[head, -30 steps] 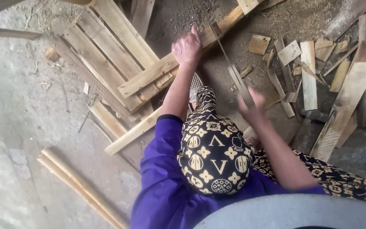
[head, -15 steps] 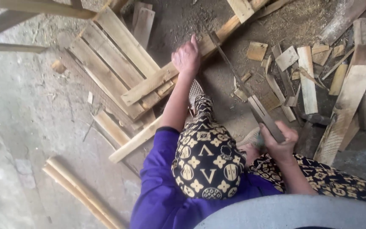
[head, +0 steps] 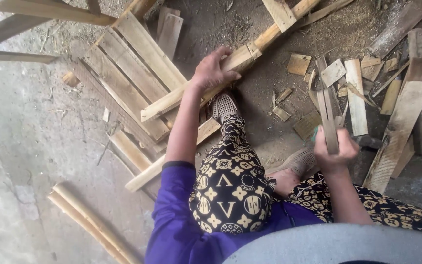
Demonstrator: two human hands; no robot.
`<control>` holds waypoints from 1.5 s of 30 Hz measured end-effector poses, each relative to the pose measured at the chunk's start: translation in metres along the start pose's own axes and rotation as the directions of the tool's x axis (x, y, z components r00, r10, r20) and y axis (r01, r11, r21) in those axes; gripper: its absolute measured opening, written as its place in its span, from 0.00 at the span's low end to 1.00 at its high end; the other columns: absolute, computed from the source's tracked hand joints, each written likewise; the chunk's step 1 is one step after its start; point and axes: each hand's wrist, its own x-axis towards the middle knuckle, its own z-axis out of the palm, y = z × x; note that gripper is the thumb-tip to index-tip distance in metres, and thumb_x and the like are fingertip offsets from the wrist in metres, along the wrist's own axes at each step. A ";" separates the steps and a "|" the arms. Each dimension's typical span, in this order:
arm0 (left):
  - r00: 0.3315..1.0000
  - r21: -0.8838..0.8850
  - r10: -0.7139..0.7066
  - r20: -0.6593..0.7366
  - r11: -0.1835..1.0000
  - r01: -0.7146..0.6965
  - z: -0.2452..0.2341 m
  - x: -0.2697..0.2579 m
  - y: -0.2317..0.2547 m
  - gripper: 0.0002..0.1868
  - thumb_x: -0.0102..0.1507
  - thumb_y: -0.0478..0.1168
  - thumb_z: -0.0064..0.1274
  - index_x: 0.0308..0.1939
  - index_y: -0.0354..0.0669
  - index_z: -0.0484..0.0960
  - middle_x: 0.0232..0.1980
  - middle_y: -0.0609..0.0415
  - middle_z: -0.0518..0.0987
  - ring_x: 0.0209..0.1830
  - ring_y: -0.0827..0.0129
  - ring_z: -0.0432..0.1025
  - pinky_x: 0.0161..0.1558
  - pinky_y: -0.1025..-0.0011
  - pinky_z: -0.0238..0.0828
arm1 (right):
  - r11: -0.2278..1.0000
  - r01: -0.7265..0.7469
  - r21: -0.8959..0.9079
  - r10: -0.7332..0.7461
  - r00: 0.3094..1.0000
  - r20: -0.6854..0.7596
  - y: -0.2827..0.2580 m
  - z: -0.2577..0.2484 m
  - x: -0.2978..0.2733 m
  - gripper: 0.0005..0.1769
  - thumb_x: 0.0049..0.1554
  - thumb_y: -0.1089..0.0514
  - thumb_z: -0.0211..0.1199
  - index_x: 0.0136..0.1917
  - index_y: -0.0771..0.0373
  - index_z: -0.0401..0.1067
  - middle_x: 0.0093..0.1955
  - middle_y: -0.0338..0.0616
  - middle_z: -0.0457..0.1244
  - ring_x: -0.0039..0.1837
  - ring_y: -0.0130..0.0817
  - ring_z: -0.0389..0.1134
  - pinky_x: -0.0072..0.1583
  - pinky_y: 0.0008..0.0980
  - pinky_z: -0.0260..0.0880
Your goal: The person uses a hand saw to cut a wooden plank that is resting on a wooden frame. They hold the wood steady with one hand while sawing with the other, creating small wood pieces that fall to the ground.
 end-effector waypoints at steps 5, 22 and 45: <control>0.995 0.006 0.099 0.012 0.995 -0.100 -0.008 -0.006 0.002 0.38 0.57 0.62 0.65 0.63 0.45 0.76 0.60 0.38 0.79 0.63 0.44 0.71 0.66 0.50 0.64 | 0.740 -0.458 0.493 0.480 0.873 0.091 -0.001 0.093 -0.040 0.13 0.57 0.69 0.75 0.38 0.68 0.71 0.28 0.53 0.62 0.32 0.56 0.68 0.37 0.43 0.67; 0.897 -0.421 0.243 0.370 0.904 -0.072 -0.006 -0.066 0.067 0.34 0.67 0.65 0.41 0.51 0.34 0.77 0.33 0.46 0.81 0.29 0.67 0.79 0.36 0.68 0.80 | 0.427 -0.782 0.454 0.074 0.531 0.844 0.009 0.073 0.063 0.26 0.65 0.50 0.60 0.68 0.70 0.68 0.62 0.67 0.63 0.64 0.62 0.66 0.62 0.58 0.67; 0.939 -0.212 0.232 0.256 0.961 -0.179 0.035 -0.072 0.058 0.27 0.67 0.61 0.43 0.44 0.38 0.78 0.27 0.39 0.79 0.26 0.56 0.80 0.31 0.60 0.81 | 0.028 -0.770 0.638 -0.060 0.636 0.770 0.002 0.068 0.186 0.20 0.75 0.50 0.51 0.46 0.60 0.74 0.36 0.46 0.61 0.44 0.35 0.59 0.55 0.40 0.64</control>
